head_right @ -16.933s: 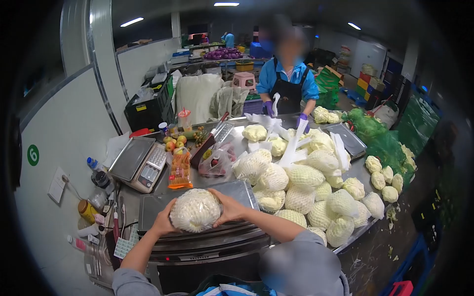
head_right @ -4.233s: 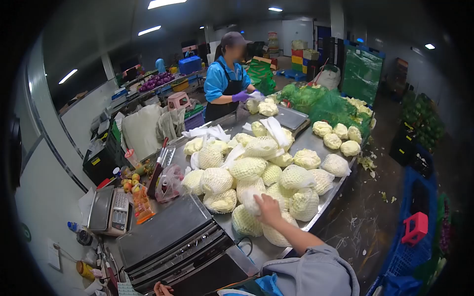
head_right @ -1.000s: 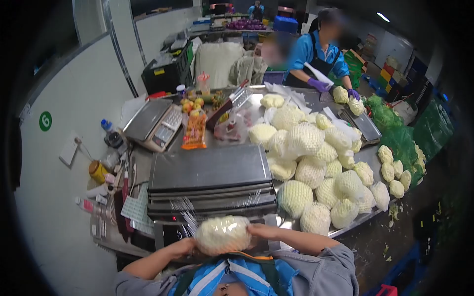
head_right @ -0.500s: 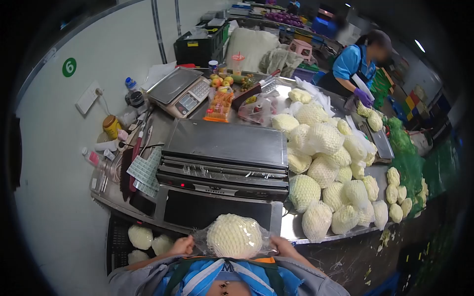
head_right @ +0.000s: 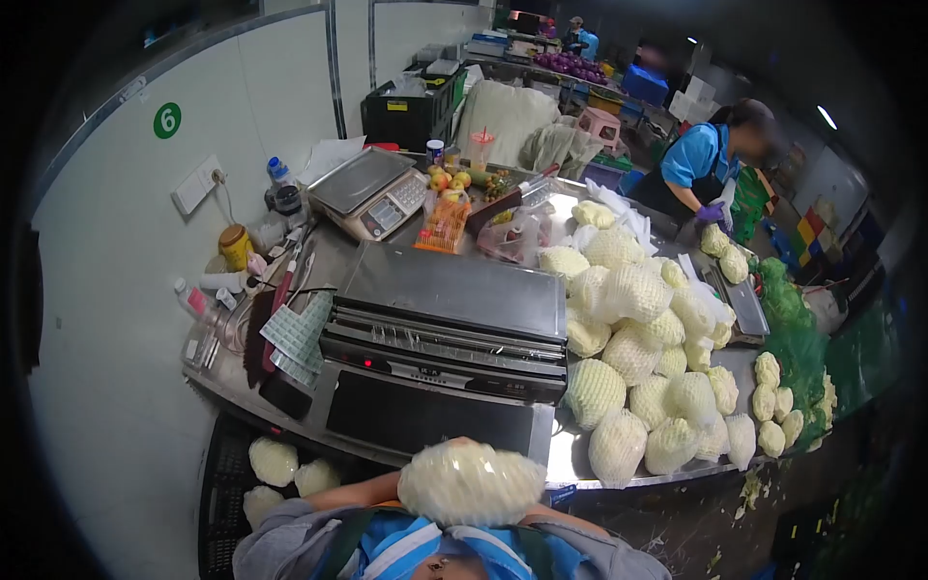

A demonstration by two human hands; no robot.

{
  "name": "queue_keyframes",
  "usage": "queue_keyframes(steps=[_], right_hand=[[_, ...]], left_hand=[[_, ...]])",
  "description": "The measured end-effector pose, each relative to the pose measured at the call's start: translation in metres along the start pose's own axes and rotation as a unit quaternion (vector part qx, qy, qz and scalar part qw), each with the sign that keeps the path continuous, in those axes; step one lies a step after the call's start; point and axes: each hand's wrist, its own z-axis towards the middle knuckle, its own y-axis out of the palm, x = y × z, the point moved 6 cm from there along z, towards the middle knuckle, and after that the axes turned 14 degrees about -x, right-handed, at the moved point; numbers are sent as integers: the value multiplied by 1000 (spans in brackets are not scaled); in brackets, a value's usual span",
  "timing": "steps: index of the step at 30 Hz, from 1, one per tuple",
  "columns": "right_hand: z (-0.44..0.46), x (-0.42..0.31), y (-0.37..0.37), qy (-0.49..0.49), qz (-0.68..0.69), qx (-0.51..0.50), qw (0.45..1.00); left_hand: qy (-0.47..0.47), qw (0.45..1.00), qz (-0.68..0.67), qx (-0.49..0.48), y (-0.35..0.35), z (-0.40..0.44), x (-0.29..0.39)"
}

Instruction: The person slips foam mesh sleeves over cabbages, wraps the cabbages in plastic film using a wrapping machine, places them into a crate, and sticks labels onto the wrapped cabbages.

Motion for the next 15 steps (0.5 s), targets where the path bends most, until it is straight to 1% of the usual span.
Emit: queue_keyframes(steps=[3,5,6,7,8,10,11,12,13,14,15], right_hand=[[0,-42,16,-42,118,-24,992],[-11,-69,28,-90,173,-49,980],[-23,-78,35,-113,140,-73,981],[-35,-83,34,-137,25,-102,985],[-23,-79,34,-170,-96,-118,974],[2,-56,21,-99,-35,-100,990],[13,-47,20,-93,-36,-70,993],[21,-35,18,-89,-39,-43,994],[33,-14,7,-49,-7,6,999],[54,-4,11,-29,-8,-17,999],[70,3,17,-22,2,-36,999]], left_hand=[[19,999,8,-28,17,9,17],[42,999,2,-18,19,4,22],[61,998,-4,-1,18,1,24],[83,996,-13,26,14,-8,25],[103,992,-26,66,9,-19,24],[156,969,-109,158,-10,-54,27],[214,944,-178,178,-19,-79,31],[273,923,-207,173,-17,-103,35],[320,921,-175,136,1,-121,37],[188,933,48,302,-13,-140,14],[208,909,48,359,-13,-151,4]])
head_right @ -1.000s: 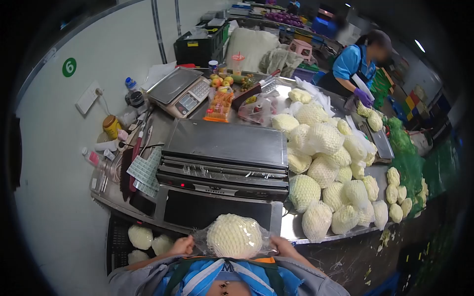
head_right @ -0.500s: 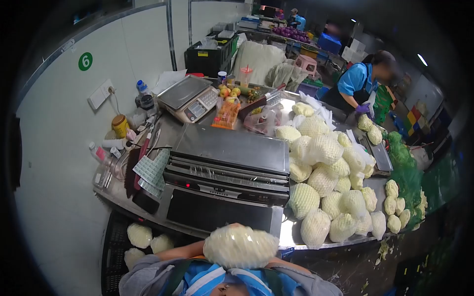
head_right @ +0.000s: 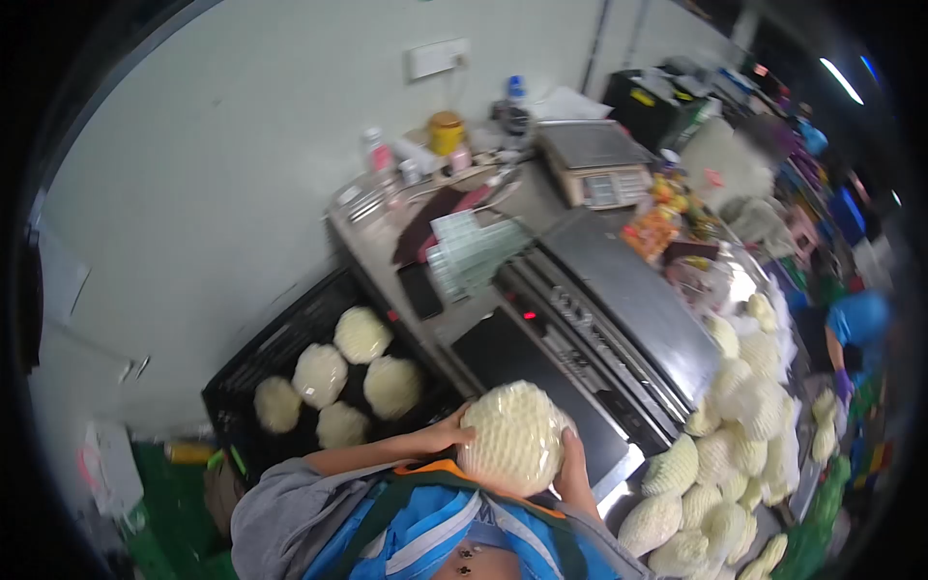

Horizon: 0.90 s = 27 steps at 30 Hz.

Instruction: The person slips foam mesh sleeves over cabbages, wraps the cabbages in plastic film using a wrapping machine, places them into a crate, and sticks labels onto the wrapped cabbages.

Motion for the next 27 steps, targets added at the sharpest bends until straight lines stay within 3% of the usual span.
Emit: queue_keyframes(steps=[1,2,4,5,7,9,10,12,15,17,21,23,24,25,27], right_hand=[[16,3,7,6,7,-18,1000],[27,-14,42,2,-67,-98,993],[45,-36,113,-20,-219,-252,943],[52,-29,140,-5,-174,-327,929],[55,-12,143,153,-209,-352,899],[58,1,140,140,-236,-359,892],[60,10,129,183,-224,-340,895],[55,19,120,222,-208,-296,905],[50,33,104,244,-209,-285,903],[52,36,96,227,-212,-268,912],[56,38,98,230,-224,-260,911],[60,41,96,204,-252,-268,907],[63,45,89,167,-324,-274,890],[65,44,83,132,-397,-274,866],[58,28,84,112,-453,-250,849]], left_hand=[[23,998,5,60,-6,-9,-5],[100,985,-133,37,-12,-15,4],[59,915,-364,167,-49,-43,-23],[66,860,-454,224,-67,-63,-32],[246,884,-343,202,-138,-109,-66],[237,876,-259,332,-203,-194,-111],[234,857,-249,386,-224,-243,-133],[269,776,-303,484,-209,-325,-141],[166,707,-223,651,-220,-449,-223],[118,667,-222,701,-190,-482,-233],[51,724,-189,662,-174,-492,-265],[4,752,-81,654,-181,-493,-254],[-112,724,69,677,-213,-507,-256],[-238,653,205,689,-244,-523,-261],[-300,545,341,704,-266,-490,-200]])
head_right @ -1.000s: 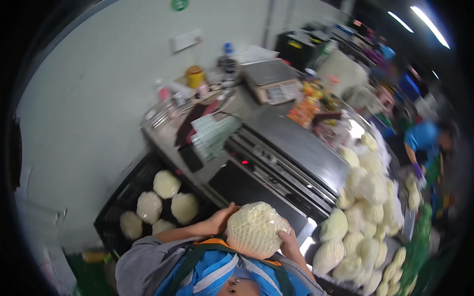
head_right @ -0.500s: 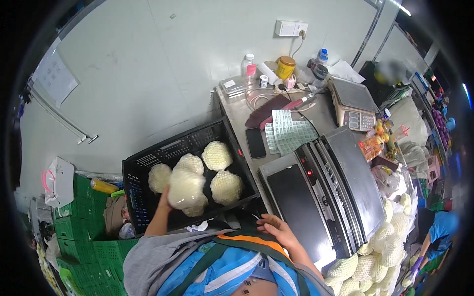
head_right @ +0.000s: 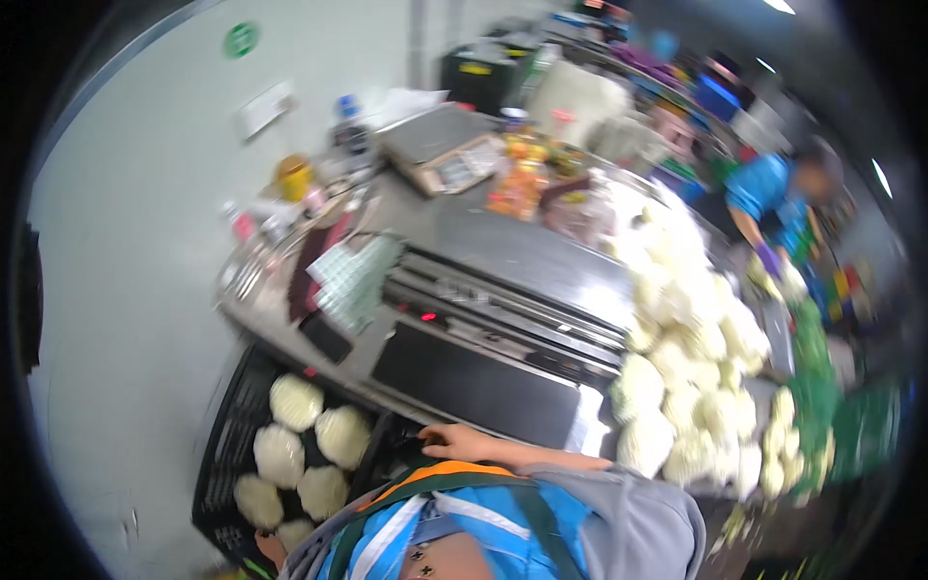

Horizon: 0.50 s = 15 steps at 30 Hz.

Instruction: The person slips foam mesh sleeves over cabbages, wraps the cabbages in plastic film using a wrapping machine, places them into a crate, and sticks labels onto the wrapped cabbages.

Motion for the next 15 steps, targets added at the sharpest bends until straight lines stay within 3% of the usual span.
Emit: queue_keyframes(steps=[2,3,4,5,6,8,9,10,11,12,13,14,15], right_hand=[[-9,2,-5,10,-48,30,998],[-12,7,-6,-8,-31,61,998],[-18,7,-6,5,-38,70,997],[-25,6,-8,-11,-27,101,994],[-32,5,-8,-29,-17,127,991],[-60,-2,-27,-108,-22,247,963],[-84,-4,-41,-120,-33,339,933],[-113,-4,-56,-66,-6,408,911],[-146,2,-70,-78,-59,518,850],[-178,23,-81,-80,-13,595,799],[-213,35,-89,-36,-11,660,750],[-244,63,-99,-26,82,689,720],[-277,72,-106,27,61,710,701]], left_hand=[[98,992,-72,20,-23,-7,135],[120,985,-124,-23,-38,-28,212],[217,952,-211,-45,3,15,222],[293,913,-271,-83,9,8,272],[359,865,-328,-120,6,-22,337],[430,830,-315,-161,0,-78,440],[489,807,-277,-181,-5,-112,485],[545,778,-239,-201,-6,-139,516],[575,734,-274,-236,11,-146,536],[595,705,-264,-282,12,-176,557],[635,674,-241,-289,12,-203,574],[673,643,-218,-293,13,-228,587],[672,625,-229,-324,20,-247,596]])
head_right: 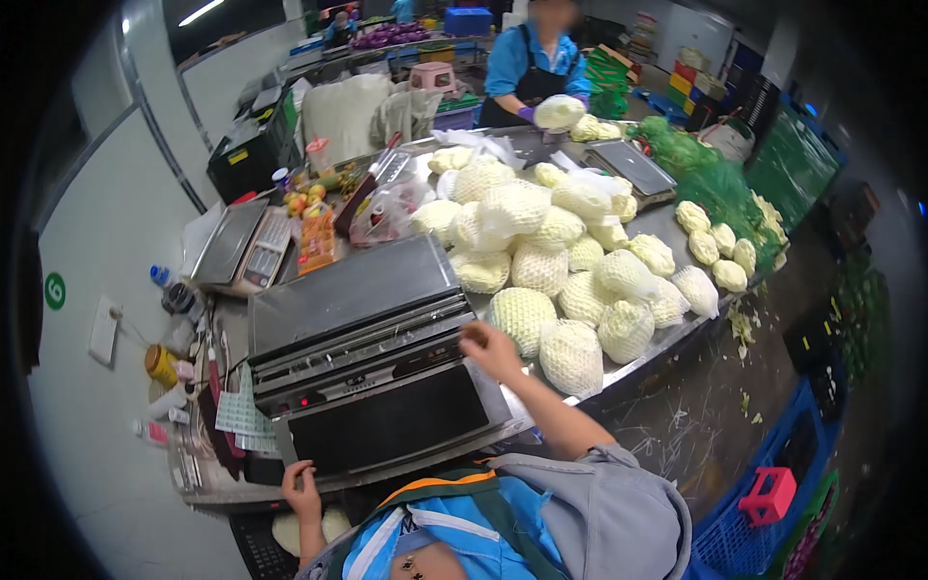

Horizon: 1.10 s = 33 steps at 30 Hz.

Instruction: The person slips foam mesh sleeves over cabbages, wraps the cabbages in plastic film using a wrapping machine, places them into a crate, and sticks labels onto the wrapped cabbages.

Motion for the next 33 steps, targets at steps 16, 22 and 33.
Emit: queue_keyframes(steps=[16,22,33], right_hand=[[228,54,-152,-82,-667,136,728],[256,38,-218,-36,-467,137,873],[165,-8,-81,-89,578,-77,808]], left_hand=[[2,979,-142,-144,156,66,77],[-45,983,-128,-122,153,76,67],[-23,837,-505,-208,212,250,125]])
